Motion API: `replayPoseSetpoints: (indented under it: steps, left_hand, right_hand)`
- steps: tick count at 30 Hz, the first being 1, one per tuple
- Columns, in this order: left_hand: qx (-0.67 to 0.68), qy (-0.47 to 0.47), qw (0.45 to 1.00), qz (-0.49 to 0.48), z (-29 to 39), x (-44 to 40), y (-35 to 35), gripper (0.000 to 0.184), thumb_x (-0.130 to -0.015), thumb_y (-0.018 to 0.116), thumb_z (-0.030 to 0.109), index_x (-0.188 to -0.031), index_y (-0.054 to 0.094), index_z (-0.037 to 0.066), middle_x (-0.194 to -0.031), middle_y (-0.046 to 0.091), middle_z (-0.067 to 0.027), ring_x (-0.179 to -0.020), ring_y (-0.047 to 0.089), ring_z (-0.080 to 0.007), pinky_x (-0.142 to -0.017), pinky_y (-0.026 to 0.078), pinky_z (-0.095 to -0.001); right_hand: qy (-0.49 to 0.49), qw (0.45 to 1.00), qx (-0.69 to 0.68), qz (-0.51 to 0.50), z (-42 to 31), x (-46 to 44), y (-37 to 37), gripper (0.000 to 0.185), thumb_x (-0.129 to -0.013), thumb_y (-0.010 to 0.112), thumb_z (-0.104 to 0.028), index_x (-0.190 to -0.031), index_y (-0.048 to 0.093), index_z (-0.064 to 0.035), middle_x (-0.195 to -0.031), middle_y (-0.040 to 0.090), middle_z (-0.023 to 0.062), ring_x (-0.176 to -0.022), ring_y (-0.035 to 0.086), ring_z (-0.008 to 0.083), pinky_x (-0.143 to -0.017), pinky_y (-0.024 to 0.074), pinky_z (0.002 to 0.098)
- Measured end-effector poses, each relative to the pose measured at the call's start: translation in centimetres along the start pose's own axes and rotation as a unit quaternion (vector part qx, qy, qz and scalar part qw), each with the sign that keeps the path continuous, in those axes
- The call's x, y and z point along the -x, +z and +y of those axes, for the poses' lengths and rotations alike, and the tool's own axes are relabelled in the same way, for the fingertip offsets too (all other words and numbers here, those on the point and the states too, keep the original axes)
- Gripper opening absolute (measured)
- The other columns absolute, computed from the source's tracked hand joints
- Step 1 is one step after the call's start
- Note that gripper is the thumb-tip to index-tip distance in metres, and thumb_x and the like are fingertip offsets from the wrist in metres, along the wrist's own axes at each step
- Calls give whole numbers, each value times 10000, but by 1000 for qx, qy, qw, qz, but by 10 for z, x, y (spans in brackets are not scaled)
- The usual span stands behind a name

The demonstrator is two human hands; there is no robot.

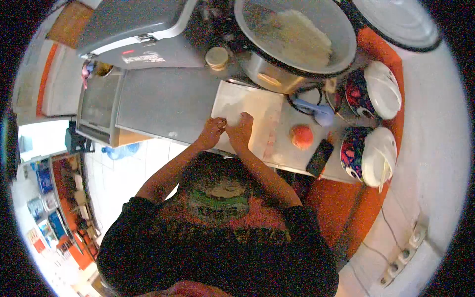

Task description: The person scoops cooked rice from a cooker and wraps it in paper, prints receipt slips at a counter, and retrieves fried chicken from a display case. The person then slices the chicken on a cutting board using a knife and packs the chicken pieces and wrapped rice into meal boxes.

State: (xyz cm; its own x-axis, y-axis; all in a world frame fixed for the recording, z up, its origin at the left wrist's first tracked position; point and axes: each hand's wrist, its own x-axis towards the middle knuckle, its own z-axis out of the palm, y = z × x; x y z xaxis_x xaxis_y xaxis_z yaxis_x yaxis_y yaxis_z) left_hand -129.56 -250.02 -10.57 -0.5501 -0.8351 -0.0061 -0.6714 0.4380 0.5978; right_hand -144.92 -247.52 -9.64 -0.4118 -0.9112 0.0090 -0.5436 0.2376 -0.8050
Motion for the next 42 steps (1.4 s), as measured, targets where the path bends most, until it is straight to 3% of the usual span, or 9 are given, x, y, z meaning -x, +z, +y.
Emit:
replayPoseSetpoints:
  steps: [5,11,16,18,20,24,33,39,42]
  left_hand:
    - [155,-145,973,96,11,41,-41,276,-927,550,106,-1175,650,35,-1196,611,-153,-1136,522,-302,-979,410,-404]
    - [650,-236,674,260,-15,117,-83,493,-895,577,56,-1382,509,82,-1217,524,-33,-1099,465,-156,-957,365,-279]
    - [567,-275,729,267,-83,222,-121,527,-927,579,164,-1424,441,59,-1278,482,-92,-1078,464,-203,-915,379,-312]
    - [164,-296,885,319,-114,271,-129,600,-863,661,142,-1415,442,57,-1151,512,-115,-1056,490,-187,-901,422,-307]
    - [212,-294,851,379,-124,339,-164,678,-842,691,145,-1445,396,59,-1102,529,-143,-988,532,-195,-830,467,-316]
    - [244,-473,717,450,-171,516,-140,659,-876,658,85,-1470,372,98,-941,586,-66,-683,538,-123,-628,469,-279]
    - [337,-683,277,585,-109,791,-89,636,-804,638,130,-1391,432,1,-890,595,-87,-696,544,-144,-589,477,-301]
    - [359,-706,312,525,-181,848,-101,576,-812,650,170,-1338,490,-2,-913,642,-128,-714,600,-203,-650,514,-339]
    - [171,-724,537,398,-246,878,-116,517,-820,654,196,-1290,549,12,-962,679,-169,-809,653,-291,-750,529,-385]
  right_hand:
    - [-46,974,-141,-173,-50,-13,8,814,-621,815,-163,-1308,390,-61,-1067,604,179,-931,631,347,-844,513,409]
    - [-18,843,-259,-471,-141,-5,72,845,-643,807,-80,-1394,421,-104,-1117,603,94,-977,612,195,-854,522,342]
    - [109,753,-241,-603,-196,38,178,769,-661,801,-31,-1356,481,-109,-1170,602,93,-989,623,216,-840,536,359]
    - [70,817,-198,-537,-196,51,253,739,-664,809,-47,-1325,487,-114,-1180,601,114,-1008,623,233,-832,539,368]
    - [93,931,-124,-330,-220,51,299,716,-668,824,-143,-1300,489,-135,-1203,588,157,-1044,612,289,-841,538,411]
    - [83,968,181,-151,-296,25,357,811,-625,842,-374,-1318,481,-158,-1252,553,219,-1093,579,388,-894,500,521]
    - [125,970,-180,-104,-320,-59,503,898,-679,827,-389,-1383,381,-55,-1224,572,215,-1108,572,379,-895,489,544]
    - [-102,990,-10,-102,-358,80,528,731,-790,762,-390,-1331,487,16,-1263,576,243,-1154,571,378,-958,472,510]
    - [-227,927,-2,-298,-440,218,581,766,-808,757,-395,-1385,450,4,-1382,473,244,-1273,463,380,-1052,384,496]
